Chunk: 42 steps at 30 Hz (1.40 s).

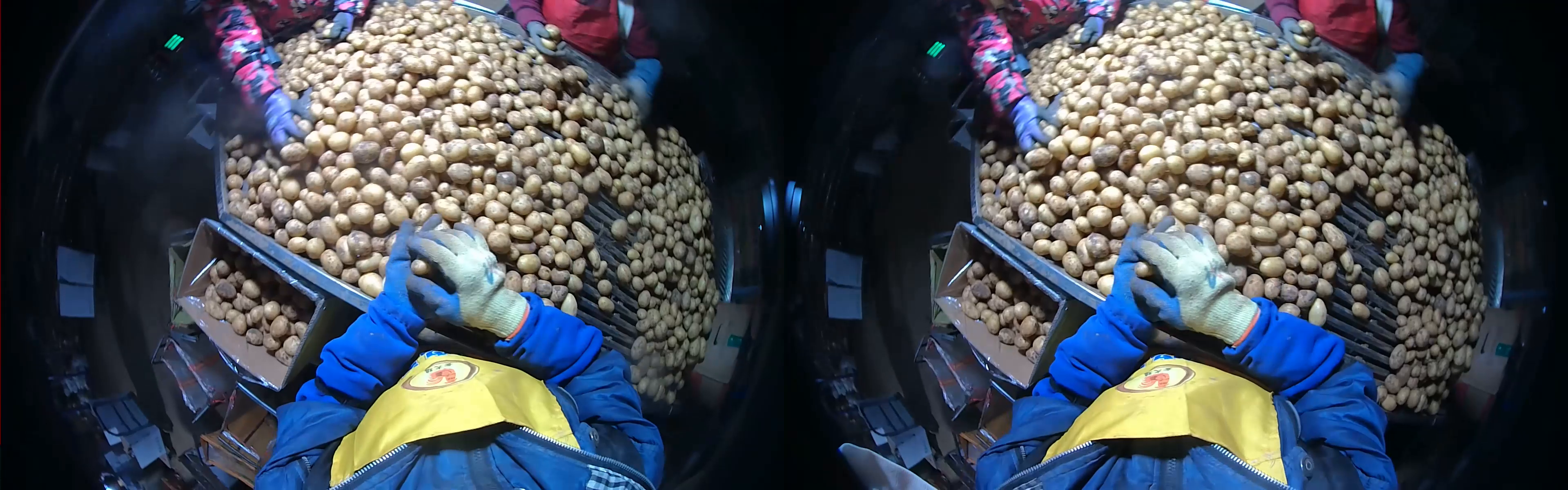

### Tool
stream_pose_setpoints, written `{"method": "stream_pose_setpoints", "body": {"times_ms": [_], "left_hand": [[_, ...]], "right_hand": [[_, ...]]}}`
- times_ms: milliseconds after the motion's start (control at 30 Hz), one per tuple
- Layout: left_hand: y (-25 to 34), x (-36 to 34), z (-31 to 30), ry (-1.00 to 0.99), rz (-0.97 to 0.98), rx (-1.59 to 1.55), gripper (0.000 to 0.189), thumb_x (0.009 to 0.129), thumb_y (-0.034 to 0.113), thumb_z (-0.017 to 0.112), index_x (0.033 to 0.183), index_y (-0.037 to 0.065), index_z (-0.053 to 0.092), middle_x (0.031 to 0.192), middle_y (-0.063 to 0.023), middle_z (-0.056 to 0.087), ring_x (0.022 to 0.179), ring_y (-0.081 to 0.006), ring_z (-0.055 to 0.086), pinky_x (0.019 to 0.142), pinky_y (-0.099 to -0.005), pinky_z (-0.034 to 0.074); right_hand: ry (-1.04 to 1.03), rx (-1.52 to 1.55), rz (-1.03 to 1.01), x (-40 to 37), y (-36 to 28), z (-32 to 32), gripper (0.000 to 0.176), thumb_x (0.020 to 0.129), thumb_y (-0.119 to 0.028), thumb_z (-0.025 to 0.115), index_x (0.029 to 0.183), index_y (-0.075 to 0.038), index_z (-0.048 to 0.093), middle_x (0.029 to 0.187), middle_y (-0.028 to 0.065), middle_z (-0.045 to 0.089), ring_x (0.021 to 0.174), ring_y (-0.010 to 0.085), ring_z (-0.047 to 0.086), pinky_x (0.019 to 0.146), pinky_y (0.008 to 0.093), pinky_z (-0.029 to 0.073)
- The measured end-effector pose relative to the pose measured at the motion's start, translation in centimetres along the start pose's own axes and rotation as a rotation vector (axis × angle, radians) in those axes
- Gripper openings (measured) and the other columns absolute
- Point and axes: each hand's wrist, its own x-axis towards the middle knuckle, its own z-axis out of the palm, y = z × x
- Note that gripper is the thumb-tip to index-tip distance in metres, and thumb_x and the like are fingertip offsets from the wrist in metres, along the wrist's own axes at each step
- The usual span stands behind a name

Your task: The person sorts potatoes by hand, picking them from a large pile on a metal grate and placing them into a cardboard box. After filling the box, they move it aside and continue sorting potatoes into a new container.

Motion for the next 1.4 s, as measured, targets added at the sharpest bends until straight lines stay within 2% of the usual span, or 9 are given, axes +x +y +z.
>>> {"method": "stream_pose_setpoints", "body": {"times_ms": [67,233,367,800,967,1000,1067,1267,1400], "left_hand": [[-0.2,-1.1,-0.2,-0.010,0.170,0.411,0.061,0.109,0.055,0.038,0.150,0.011,0.049,0.146,-0.0120,0.056,0.135,-0.0310,0.054,0.118,-0.0486,0.041],[3.0,-3.1,0.3,-0.031,-0.090,-0.243,0.047,0.109,0.046,0.043,0.145,0.019,0.057,0.130,-0.0129,0.069,0.109,-0.0324,0.072,0.082,-0.0518,0.065],[6.7,-6.3,-1.0,-0.045,0.048,-0.230,0.043,0.110,0.047,0.044,0.142,0.024,0.061,0.131,-0.0152,0.069,0.111,-0.0367,0.071,0.081,-0.0502,0.065],[29.5,-26.4,-1.4,0.402,1.150,-0.169,0.028,0.103,0.034,0.061,0.112,0.008,0.066,0.114,-0.0101,0.068,0.107,-0.0279,0.069,0.085,-0.0439,0.062],[47.1,-34.7,-16.5,-0.205,0.927,0.314,0.037,0.099,0.045,0.063,0.107,0.009,0.059,0.111,-0.0133,0.062,0.107,-0.0340,0.066,0.101,-0.0603,0.053],[47.8,-33.9,-15.1,-0.210,0.928,0.308,0.037,0.099,0.045,0.063,0.107,0.009,0.059,0.111,-0.0133,0.062,0.107,-0.0340,0.066,0.101,-0.0603,0.053],[47.6,-31.8,-10.6,0.771,1.056,-0.045,0.044,0.098,0.055,0.062,0.081,0.015,0.057,0.076,-0.0036,0.060,0.086,-0.0316,0.065,0.096,-0.0630,0.052],[43.2,-27.5,-10.7,0.687,1.104,0.305,0.055,0.104,0.048,0.055,0.143,0.008,0.051,0.139,-0.0158,0.056,0.116,-0.0354,0.065,0.100,-0.0542,0.054],[34.8,-20.0,-4.1,0.602,0.879,0.538,0.047,0.106,0.048,0.054,0.127,0.006,0.060,0.115,-0.0105,0.067,0.095,-0.0250,0.067,0.081,-0.0427,0.059]], "right_hand": [[0.048,0.136,-0.055,0.5,-0.5,-0.4,0.052,0.080,-0.017,0.081,0.127,-0.002,0.065,0.115,0.0219,0.069,0.107,0.0409,0.065,0.097,0.0484,0.050],[0.192,0.525,0.254,0.5,0.5,0.6,0.040,0.088,-0.013,0.079,0.122,0.004,0.068,0.116,0.0232,0.071,0.108,0.0340,0.070,0.094,0.0407,0.054],[0.166,0.349,0.292,0.6,2.3,2.0,0.039,0.092,-0.015,0.076,0.125,0.004,0.068,0.119,0.0202,0.072,0.112,0.0296,0.070,0.101,0.0379,0.053],[-0.038,0.331,0.313,7.2,-0.2,7.7,0.035,0.097,-0.007,0.067,0.131,0.004,0.065,0.124,0.0167,0.071,0.114,0.0240,0.069,0.099,0.0354,0.054],[-0.063,0.225,0.294,8.9,-1.0,8.7,0.035,0.096,-0.006,0.068,0.129,0.004,0.066,0.120,0.0172,0.072,0.111,0.0257,0.070,0.098,0.0363,0.054],[-0.060,0.198,0.280,9.3,-1.3,8.6,0.035,0.095,-0.006,0.069,0.129,0.004,0.066,0.120,0.0172,0.072,0.112,0.0261,0.070,0.099,0.0367,0.054],[-0.051,0.150,0.251,9.4,-0.3,8.3,0.036,0.095,-0.006,0.070,0.129,0.003,0.066,0.120,0.0174,0.072,0.112,0.0269,0.070,0.099,0.0375,0.054],[0.108,0.062,0.261,8.3,0.5,5.6,0.034,0.093,-0.008,0.071,0.125,0.003,0.068,0.119,0.0183,0.072,0.109,0.0294,0.071,0.097,0.0384,0.055],[0.197,-0.002,0.234,5.7,1.7,3.2,0.031,0.092,-0.009,0.072,0.122,-0.001,0.071,0.115,0.0210,0.073,0.107,0.0334,0.072,0.094,0.0403,0.056]]}}
